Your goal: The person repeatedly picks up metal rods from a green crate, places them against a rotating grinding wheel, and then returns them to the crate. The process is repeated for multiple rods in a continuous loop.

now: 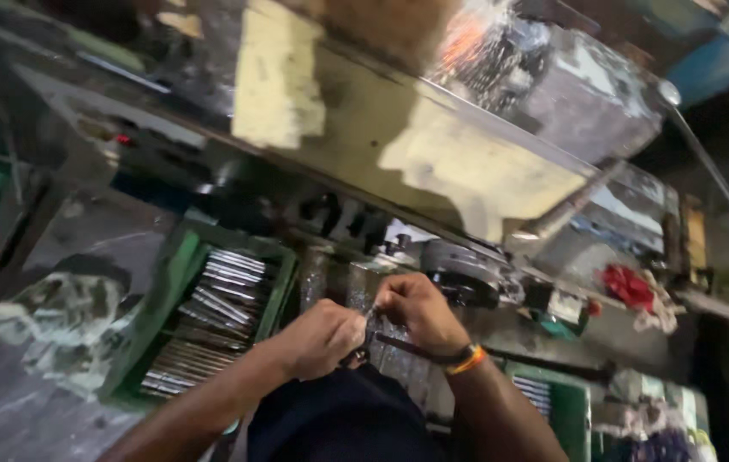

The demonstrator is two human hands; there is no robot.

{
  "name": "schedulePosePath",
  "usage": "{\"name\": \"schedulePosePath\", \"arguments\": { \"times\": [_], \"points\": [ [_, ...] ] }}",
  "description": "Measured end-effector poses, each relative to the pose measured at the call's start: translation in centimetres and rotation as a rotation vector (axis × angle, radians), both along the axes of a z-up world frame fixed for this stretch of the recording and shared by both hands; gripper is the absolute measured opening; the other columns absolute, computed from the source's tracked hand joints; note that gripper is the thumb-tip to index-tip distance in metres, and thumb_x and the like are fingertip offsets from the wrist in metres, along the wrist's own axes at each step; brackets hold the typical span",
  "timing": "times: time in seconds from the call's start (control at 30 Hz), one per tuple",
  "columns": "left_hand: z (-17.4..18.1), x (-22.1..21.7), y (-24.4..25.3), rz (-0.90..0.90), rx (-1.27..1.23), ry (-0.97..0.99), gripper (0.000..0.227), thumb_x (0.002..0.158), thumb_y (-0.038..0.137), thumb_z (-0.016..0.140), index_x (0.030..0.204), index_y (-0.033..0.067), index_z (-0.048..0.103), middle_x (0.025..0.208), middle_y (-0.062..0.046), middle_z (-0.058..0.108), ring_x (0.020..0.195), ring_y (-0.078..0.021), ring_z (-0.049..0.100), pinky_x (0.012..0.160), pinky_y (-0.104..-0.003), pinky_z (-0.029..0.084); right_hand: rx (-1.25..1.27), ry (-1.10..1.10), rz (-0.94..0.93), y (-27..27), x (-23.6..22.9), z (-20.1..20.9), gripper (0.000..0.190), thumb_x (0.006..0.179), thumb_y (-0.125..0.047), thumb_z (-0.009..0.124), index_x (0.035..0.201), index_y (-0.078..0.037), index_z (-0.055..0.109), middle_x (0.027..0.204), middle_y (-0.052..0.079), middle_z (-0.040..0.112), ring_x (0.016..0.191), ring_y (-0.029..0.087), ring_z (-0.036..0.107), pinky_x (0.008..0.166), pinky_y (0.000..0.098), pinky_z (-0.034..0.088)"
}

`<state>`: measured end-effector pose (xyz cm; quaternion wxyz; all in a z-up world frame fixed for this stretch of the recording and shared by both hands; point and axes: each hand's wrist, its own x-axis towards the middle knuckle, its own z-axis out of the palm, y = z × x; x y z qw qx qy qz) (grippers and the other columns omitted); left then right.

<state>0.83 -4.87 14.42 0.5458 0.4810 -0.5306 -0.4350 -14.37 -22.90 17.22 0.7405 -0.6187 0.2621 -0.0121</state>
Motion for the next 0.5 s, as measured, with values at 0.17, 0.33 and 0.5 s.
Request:
{"name": "schedulePosePath", "arguments": {
  "times": [0.17, 0.33, 0.5],
  "points": [
    [0.2, 0.3, -3.3, -0.013, 0.112, -0.32, 0.035, 0.099, 0.022, 0.046, 0.072, 0.0045, 0.058, 0.062, -0.014, 0.063, 0.059, -0.0335, 0.064, 0.06, -0.044, 0.05, 0.246, -0.052, -0.156, -0.3, -1.1, -1.2, 0.026, 0.099, -0.013, 0.056, 0.073, -0.009, 0.057, 0.058, -0.005, 0.045, 0.05, 0.007, 0.038, 0.045, 0.0241, 0.03],
    [-4.3, 1.2, -6.6, 0.254, 0.021, -0.551, 0.032, 0.094, 0.024, 0.043, 0.072, 0.0034, 0.054, 0.072, -0.018, 0.057, 0.066, -0.0366, 0.06, 0.06, -0.046, 0.047, 0.467, -0.335, -0.584, -4.9, -4.8, -3.5, 0.033, 0.101, -0.028, 0.053, 0.073, -0.01, 0.053, 0.061, -0.003, 0.044, 0.051, 0.01, 0.04, 0.046, 0.0263, 0.031],
    [-9.7, 4.9, -5.0, 0.774, 0.572, -0.525, 0.061, 0.101, 0.052, 0.037, 0.108, 0.0068, 0.077, 0.101, -0.024, 0.073, 0.093, -0.0451, 0.068, 0.08, -0.055, 0.051, -0.038, -0.117, -0.838, -10.6, -14.9, -8.6, 0.032, 0.102, -0.031, 0.059, 0.08, -0.008, 0.063, 0.068, -0.006, 0.05, 0.06, 0.006, 0.046, 0.053, 0.0244, 0.037]
  ]
}}
